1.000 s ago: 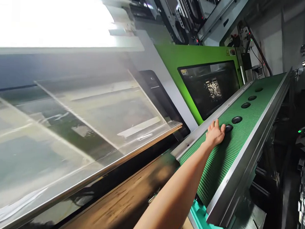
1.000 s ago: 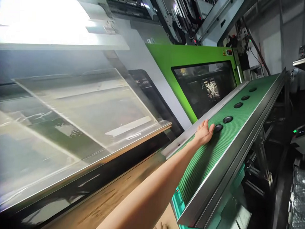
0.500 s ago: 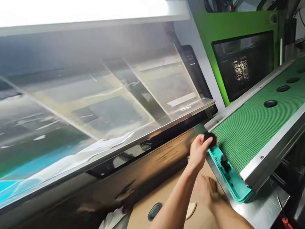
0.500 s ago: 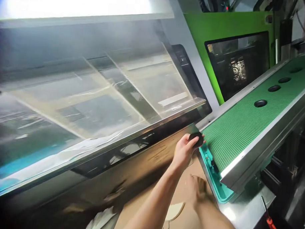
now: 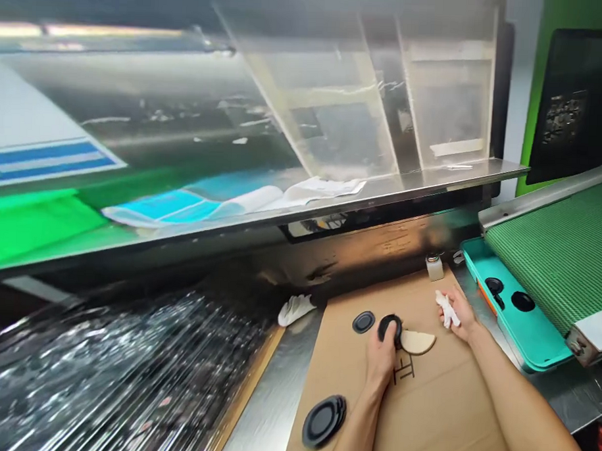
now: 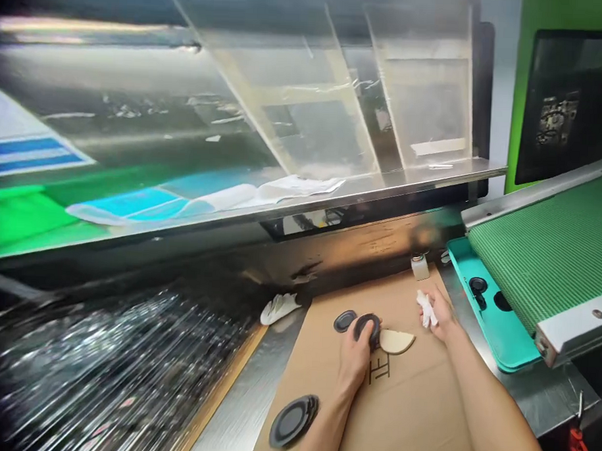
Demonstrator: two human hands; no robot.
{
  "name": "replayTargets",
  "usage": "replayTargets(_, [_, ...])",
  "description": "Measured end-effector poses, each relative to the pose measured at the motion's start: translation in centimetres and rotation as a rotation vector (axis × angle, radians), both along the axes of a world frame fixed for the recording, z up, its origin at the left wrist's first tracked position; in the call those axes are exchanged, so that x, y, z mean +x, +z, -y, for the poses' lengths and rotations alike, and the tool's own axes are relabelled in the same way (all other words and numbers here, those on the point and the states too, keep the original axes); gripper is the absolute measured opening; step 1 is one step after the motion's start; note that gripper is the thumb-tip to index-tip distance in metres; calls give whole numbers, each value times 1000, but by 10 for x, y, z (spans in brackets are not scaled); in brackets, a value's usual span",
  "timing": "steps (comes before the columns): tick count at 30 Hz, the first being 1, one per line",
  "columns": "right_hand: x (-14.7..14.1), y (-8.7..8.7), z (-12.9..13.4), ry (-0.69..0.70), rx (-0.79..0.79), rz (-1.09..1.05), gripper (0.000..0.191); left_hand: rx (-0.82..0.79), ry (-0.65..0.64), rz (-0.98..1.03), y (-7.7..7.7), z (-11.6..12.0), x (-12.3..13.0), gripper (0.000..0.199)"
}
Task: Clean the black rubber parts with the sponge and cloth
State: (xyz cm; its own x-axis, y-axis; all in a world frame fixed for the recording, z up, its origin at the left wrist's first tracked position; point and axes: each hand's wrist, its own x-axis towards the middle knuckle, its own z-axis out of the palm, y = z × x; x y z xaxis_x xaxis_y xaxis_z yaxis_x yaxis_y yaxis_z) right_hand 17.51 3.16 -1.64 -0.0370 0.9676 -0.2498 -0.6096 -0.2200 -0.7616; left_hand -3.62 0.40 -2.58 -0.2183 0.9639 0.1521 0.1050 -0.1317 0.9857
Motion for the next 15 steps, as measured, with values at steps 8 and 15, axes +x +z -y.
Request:
replayTargets(8, [6, 0, 3, 2, 148, 111, 32, 26, -386, -139, 3, 25, 25, 37])
replayTargets(15, [-1, 17, 13, 20, 177, 256, 44, -160, -520, 5, 0, 39, 37, 47])
